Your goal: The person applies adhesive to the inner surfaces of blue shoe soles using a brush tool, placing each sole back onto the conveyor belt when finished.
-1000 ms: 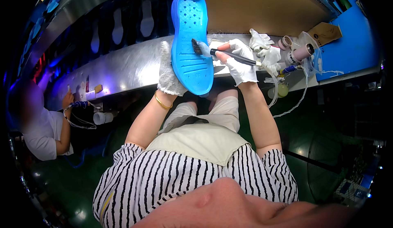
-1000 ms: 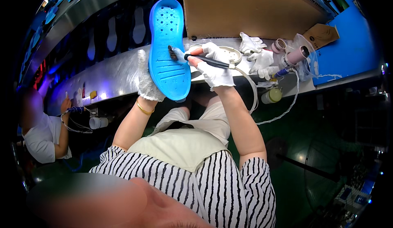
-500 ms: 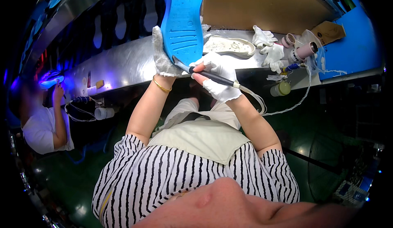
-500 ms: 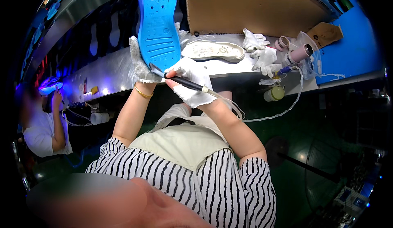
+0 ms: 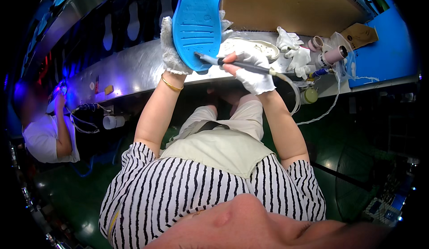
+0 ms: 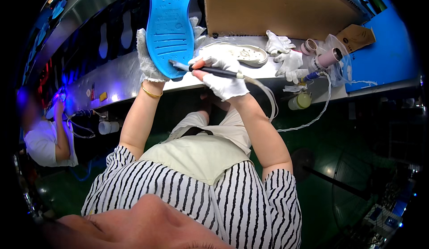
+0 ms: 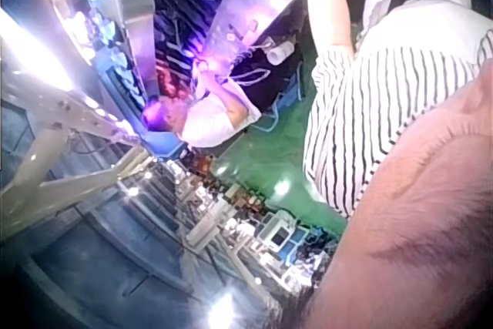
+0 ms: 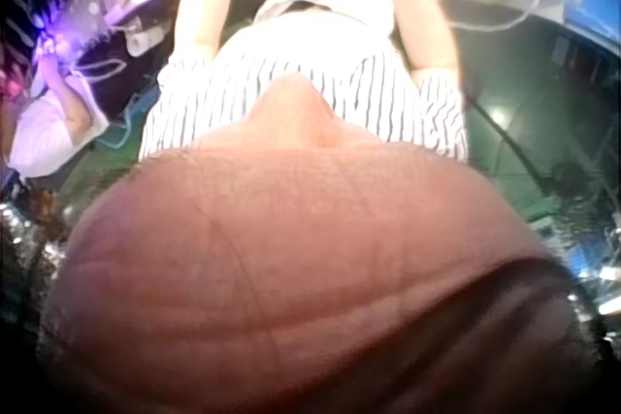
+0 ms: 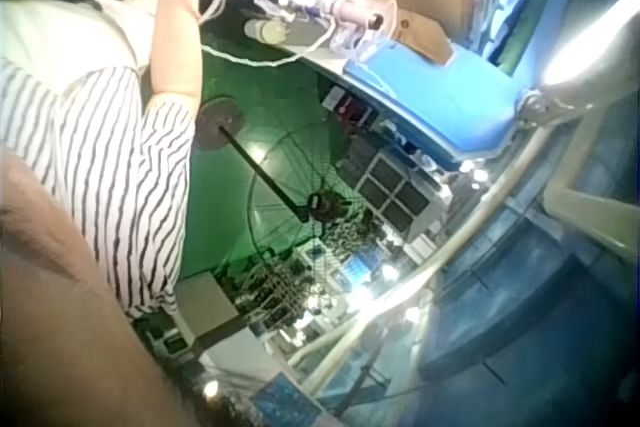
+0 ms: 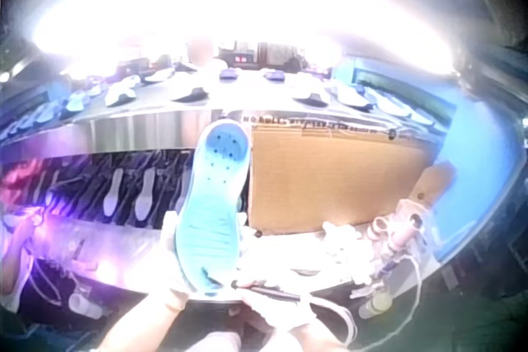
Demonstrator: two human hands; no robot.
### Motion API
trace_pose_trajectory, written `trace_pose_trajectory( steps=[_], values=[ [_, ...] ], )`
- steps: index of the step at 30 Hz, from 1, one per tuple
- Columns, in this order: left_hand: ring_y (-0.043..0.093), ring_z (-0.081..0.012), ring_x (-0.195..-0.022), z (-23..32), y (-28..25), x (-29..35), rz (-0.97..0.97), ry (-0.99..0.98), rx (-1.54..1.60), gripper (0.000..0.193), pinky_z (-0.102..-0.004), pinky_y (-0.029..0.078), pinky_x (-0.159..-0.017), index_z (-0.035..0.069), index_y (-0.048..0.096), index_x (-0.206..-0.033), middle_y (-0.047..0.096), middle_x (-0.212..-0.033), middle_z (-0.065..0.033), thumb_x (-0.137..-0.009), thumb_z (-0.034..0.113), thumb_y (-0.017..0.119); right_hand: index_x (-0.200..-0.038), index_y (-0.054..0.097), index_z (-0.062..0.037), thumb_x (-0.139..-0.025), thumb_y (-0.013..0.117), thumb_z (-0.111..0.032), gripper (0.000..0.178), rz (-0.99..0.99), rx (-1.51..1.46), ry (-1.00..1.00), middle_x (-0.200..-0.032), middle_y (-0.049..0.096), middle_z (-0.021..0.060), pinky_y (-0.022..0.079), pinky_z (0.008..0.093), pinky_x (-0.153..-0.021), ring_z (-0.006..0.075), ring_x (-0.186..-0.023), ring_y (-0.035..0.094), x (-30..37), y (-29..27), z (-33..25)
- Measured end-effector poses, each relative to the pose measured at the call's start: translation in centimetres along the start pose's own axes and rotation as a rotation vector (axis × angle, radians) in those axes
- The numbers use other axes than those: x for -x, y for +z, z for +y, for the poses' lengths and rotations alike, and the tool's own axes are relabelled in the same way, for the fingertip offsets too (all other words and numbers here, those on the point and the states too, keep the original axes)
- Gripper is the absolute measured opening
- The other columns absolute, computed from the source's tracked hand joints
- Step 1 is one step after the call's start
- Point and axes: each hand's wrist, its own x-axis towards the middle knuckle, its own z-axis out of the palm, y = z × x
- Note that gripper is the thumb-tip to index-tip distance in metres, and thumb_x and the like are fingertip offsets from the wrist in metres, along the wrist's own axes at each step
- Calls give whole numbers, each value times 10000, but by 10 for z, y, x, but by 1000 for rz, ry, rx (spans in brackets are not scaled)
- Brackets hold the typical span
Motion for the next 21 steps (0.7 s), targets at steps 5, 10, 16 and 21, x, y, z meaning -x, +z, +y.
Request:
trace_pose_trajectory(
  steps=[5,10,16,21],
  values=[
    [547,-330,-1097,7,17,-7,-51,-34,-51,699,-447,451,-938,50,446,-1315,528,-1257,-168,-873,591,412,-852,655,-40,-741,694,-6,122,-167,-91,154,-836,621,38,484,222,-614,89,-679,566,16,1,7],
    [553,-331,-1087,13,21,-8,26,-93,-119,703,-448,455,-936,41,441,-1314,523,-1256,-183,-868,585,427,-841,609,-40,-750,694,-6,129,-90,-107,167,-797,603,29,480,221,-641,91,-703,566,9,-4,-12],
    [594,-320,-1026,19,12,-17,329,-205,-381,696,-427,526,-834,10,467,-1262,545,-1169,-243,-843,566,491,-785,603,-51,-663,661,47,167,-224,269,-372,-863,627,92,488,303,-719,204,-779,611,-19,-4,-5],
    [652,-233,-834,23,2,-26,602,-330,-686,569,-358,568,-678,26,576,-1123,630,-980,-178,-822,508,582,-807,626,-65,-702,669,22,143,-301,163,54,-891,639,61,486,296,-741,190,-831,603,-20,-3,-2]
  ],
)
